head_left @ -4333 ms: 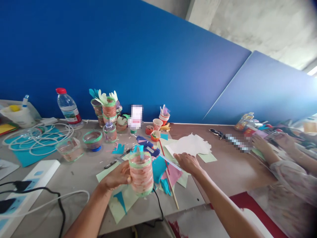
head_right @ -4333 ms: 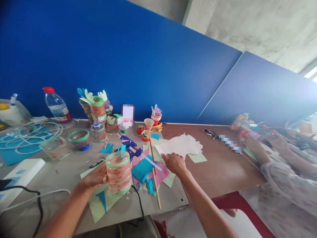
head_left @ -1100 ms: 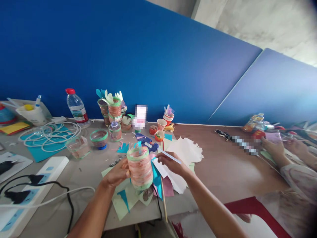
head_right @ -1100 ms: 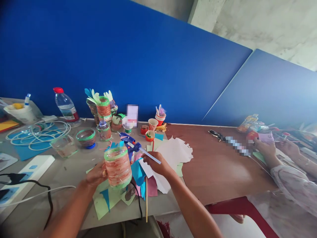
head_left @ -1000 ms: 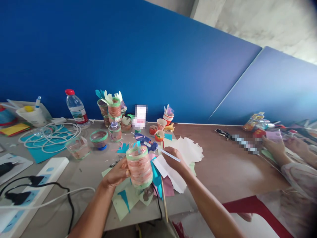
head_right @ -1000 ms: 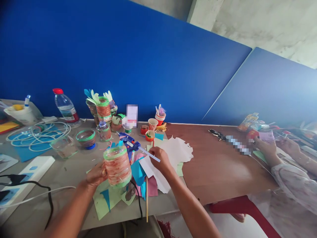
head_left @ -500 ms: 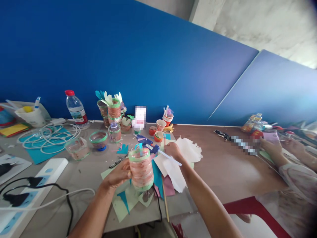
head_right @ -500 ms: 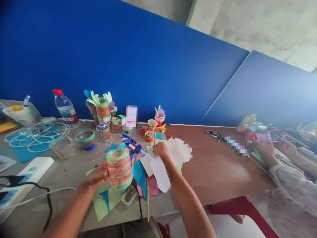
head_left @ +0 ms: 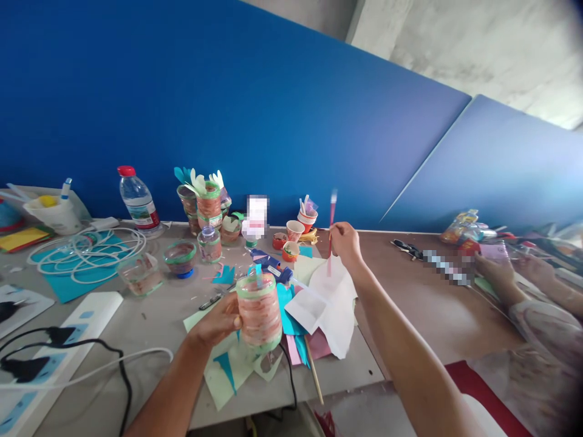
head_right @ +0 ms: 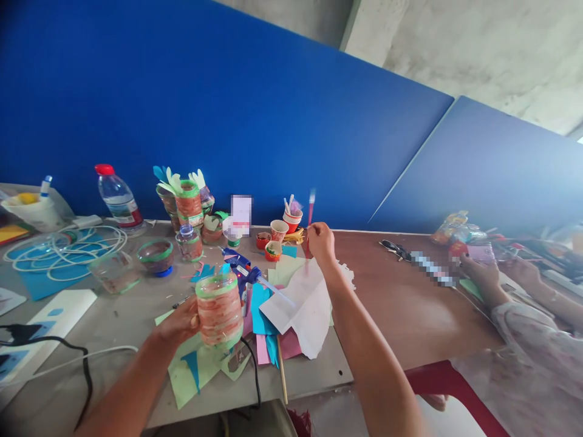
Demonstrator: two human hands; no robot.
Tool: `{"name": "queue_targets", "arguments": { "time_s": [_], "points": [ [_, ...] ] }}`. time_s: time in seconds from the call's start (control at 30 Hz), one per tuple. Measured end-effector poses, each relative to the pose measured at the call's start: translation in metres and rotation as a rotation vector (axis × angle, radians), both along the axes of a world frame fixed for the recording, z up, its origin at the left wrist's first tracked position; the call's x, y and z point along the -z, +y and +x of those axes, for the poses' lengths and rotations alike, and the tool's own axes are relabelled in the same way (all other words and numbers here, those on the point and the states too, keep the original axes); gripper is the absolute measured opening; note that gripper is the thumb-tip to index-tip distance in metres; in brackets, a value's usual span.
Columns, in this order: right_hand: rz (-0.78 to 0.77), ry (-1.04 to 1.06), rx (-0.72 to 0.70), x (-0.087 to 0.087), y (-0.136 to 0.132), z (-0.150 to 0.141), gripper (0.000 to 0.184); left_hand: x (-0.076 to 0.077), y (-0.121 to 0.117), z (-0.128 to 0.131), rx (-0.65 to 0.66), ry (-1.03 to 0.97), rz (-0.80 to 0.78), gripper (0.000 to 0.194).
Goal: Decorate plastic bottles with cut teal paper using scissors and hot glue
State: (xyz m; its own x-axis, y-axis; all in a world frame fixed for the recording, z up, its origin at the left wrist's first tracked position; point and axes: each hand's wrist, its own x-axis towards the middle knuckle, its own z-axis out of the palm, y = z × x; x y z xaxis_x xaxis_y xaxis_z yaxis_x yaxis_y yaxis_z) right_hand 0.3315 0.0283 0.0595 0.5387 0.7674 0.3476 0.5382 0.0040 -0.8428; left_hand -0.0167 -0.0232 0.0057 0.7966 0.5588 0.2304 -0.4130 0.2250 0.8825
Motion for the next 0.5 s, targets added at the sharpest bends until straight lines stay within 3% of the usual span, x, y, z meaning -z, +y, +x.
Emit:
{"name": "queue_targets", "arguments": {
  "time_s": [0.1,0.23,0.5],
  "points": [
    [-0.203,-0.35,-0.029,-0.011,0.007,0.006,0.013,-0.002,-0.001,0.001,-0.024,0.026,0.006,0.059],
    [-0.417,-0.708,-0.054,-0.013,0.015,0.007,0.011,-0.001,-0.001,0.002,-0.019,0.021,0.01,0.061],
    [-0.495,-1.157,-0.03,-0.018,0.04,-0.003,0.017,-0.002,-0.001,0.002,0.004,-0.019,0.013,0.058]
  ]
}}
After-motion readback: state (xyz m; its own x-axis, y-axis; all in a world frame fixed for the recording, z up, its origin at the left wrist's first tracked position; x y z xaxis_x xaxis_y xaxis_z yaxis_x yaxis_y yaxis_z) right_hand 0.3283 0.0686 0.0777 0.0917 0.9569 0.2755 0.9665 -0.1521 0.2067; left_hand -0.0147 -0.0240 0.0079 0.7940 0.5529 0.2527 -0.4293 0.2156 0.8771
